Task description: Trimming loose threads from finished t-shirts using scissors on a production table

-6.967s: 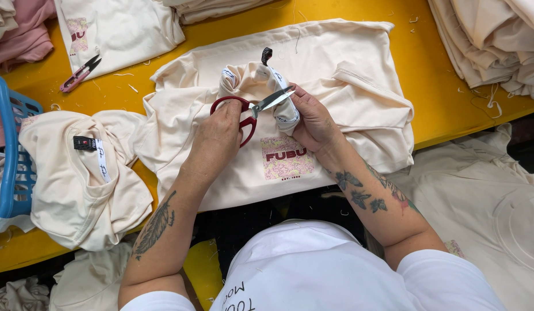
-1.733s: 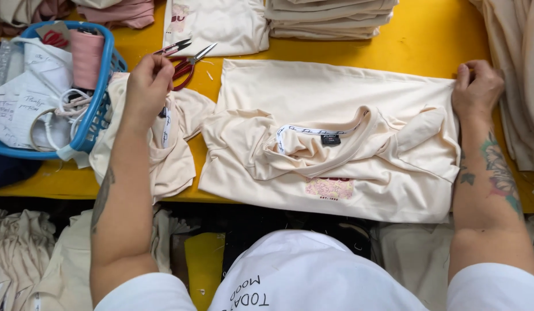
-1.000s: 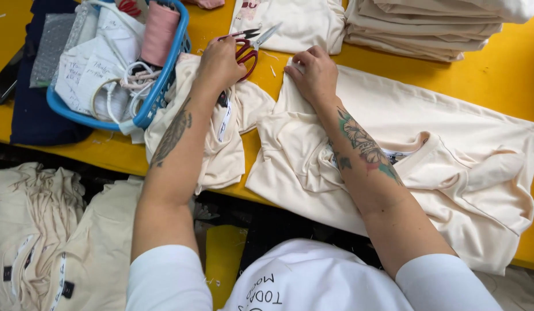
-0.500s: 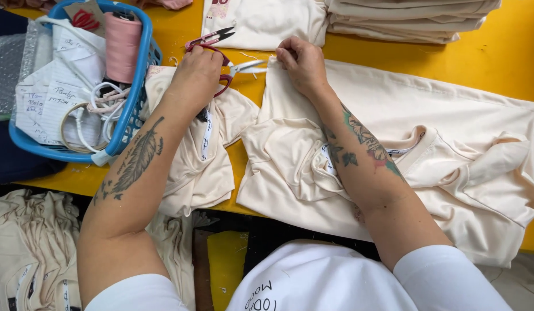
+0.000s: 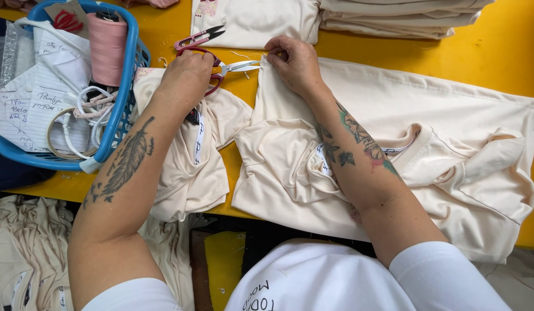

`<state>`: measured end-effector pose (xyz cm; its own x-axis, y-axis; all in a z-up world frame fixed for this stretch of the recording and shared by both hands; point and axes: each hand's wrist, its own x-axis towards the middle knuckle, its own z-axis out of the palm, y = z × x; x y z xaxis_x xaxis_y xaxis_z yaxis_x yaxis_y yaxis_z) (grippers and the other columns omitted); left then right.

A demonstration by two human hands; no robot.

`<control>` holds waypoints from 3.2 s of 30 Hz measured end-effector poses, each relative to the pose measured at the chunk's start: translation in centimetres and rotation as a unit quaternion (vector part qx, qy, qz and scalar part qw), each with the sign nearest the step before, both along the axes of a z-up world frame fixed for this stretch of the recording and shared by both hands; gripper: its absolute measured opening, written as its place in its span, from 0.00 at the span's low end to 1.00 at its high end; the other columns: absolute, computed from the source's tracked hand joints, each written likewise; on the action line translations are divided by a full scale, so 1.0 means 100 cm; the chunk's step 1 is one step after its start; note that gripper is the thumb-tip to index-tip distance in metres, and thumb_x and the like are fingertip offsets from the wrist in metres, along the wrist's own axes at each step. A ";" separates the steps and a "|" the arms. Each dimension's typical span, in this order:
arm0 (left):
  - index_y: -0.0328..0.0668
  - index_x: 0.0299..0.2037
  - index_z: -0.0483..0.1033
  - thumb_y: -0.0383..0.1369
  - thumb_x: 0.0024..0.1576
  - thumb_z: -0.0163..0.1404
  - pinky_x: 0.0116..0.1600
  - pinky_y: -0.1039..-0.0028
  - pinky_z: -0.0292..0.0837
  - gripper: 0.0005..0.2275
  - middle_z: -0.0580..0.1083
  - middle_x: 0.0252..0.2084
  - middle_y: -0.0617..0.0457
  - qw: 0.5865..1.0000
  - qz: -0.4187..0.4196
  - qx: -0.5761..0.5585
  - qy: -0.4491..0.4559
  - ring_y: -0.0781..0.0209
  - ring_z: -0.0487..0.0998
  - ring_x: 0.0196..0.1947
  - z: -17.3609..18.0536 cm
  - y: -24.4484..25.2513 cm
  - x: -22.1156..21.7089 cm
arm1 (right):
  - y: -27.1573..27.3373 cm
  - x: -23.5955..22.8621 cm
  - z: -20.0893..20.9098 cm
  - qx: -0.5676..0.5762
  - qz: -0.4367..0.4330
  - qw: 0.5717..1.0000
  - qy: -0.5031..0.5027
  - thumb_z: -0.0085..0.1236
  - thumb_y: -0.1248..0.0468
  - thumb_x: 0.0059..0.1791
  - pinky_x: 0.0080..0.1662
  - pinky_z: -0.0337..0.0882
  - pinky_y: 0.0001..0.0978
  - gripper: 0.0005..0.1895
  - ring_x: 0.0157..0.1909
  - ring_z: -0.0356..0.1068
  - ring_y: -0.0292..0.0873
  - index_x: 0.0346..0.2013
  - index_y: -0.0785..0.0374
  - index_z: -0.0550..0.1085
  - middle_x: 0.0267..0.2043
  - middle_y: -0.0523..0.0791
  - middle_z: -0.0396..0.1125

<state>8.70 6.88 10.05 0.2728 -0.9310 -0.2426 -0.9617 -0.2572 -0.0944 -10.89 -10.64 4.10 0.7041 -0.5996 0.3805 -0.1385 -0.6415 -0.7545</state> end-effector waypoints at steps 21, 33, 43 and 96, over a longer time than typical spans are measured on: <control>0.39 0.47 0.74 0.31 0.66 0.47 0.40 0.54 0.79 0.06 0.81 0.37 0.44 0.993 -0.051 -0.068 -0.077 0.41 0.83 0.37 -0.020 -0.018 0.012 | -0.004 -0.002 0.002 0.003 -0.012 1.000 -0.013 0.55 0.66 0.50 0.43 0.71 0.29 0.07 0.33 0.75 0.33 0.39 0.52 0.79 0.31 0.34 0.78; 0.26 0.59 0.70 0.18 0.59 0.50 0.60 0.59 0.71 0.17 0.72 0.52 0.34 0.989 0.076 -0.121 -0.026 0.41 0.72 0.51 -0.003 -0.012 0.010 | -0.019 -0.015 0.000 -0.001 -0.047 0.996 -0.081 0.50 0.76 0.48 0.42 0.71 0.28 0.12 0.35 0.72 0.36 0.41 0.57 0.74 0.33 0.39 0.75; 0.38 0.43 0.79 0.30 0.62 0.54 0.52 0.62 0.72 0.05 0.75 0.43 0.47 0.936 -0.012 -0.242 0.257 0.51 0.74 0.45 -0.011 -0.051 -0.071 | -0.023 -0.025 0.001 -0.118 0.072 0.989 0.057 0.68 0.62 0.49 0.57 0.59 0.41 0.08 0.41 0.67 0.47 0.40 0.58 0.77 0.36 0.43 0.70; 0.32 0.52 0.72 0.18 0.52 0.55 0.60 0.59 0.67 0.17 0.74 0.51 0.43 0.936 -0.122 -0.280 0.177 0.45 0.69 0.54 0.001 -0.004 -0.024 | -0.017 -0.036 0.035 0.380 0.109 0.918 -0.040 0.59 0.61 0.55 0.39 0.58 0.15 0.09 0.32 0.59 0.25 0.49 0.53 0.74 0.27 0.32 0.66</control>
